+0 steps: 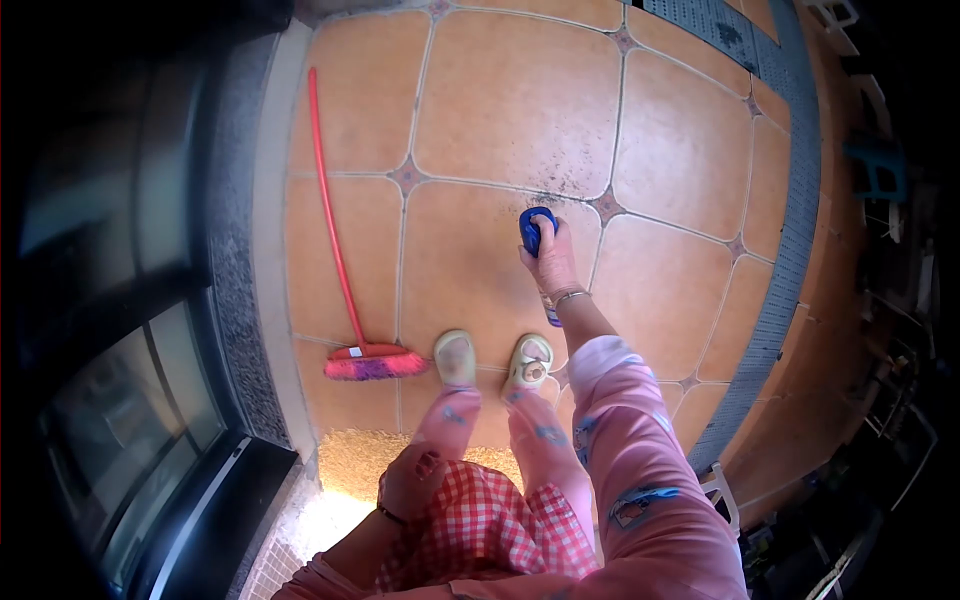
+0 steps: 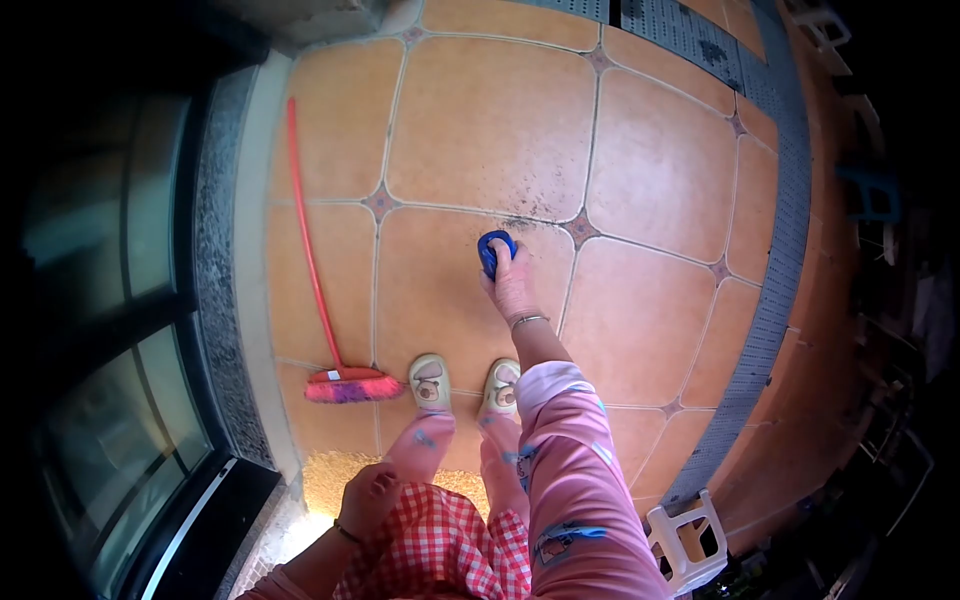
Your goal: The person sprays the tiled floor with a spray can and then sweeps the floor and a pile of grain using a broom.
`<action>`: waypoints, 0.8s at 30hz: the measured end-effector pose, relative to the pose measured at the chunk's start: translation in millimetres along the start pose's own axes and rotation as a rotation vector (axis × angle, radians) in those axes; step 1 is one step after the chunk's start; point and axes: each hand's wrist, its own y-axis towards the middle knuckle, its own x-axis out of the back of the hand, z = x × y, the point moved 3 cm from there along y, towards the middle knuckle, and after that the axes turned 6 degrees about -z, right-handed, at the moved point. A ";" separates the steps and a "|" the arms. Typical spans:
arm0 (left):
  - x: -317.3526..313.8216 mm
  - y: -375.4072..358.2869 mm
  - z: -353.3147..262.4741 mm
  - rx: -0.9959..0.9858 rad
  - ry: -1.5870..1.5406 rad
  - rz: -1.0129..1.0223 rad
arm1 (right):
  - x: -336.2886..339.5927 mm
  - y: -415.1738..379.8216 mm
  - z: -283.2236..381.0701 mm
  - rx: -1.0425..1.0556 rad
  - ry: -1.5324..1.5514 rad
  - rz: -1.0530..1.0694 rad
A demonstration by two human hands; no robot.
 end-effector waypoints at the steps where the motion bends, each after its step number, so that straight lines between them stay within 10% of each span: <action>1: 1.5 2.0 -0.4 -0.007 -0.011 -0.011 | -0.2 -0.7 -4.2 -0.003 0.004 -0.001; 9: 2.0 7.4 6.7 -0.016 -0.018 -0.030 | 52.9 -23.4 -64.4 -0.282 -0.157 -0.133; 15: -4.2 9.7 -4.1 -0.070 0.071 0.048 | 6.5 -3.2 -7.0 0.014 0.021 -0.011; 24: 3.5 19.6 -0.9 -0.008 0.000 -0.008 | -17.4 -0.9 -23.5 -0.121 -0.080 0.007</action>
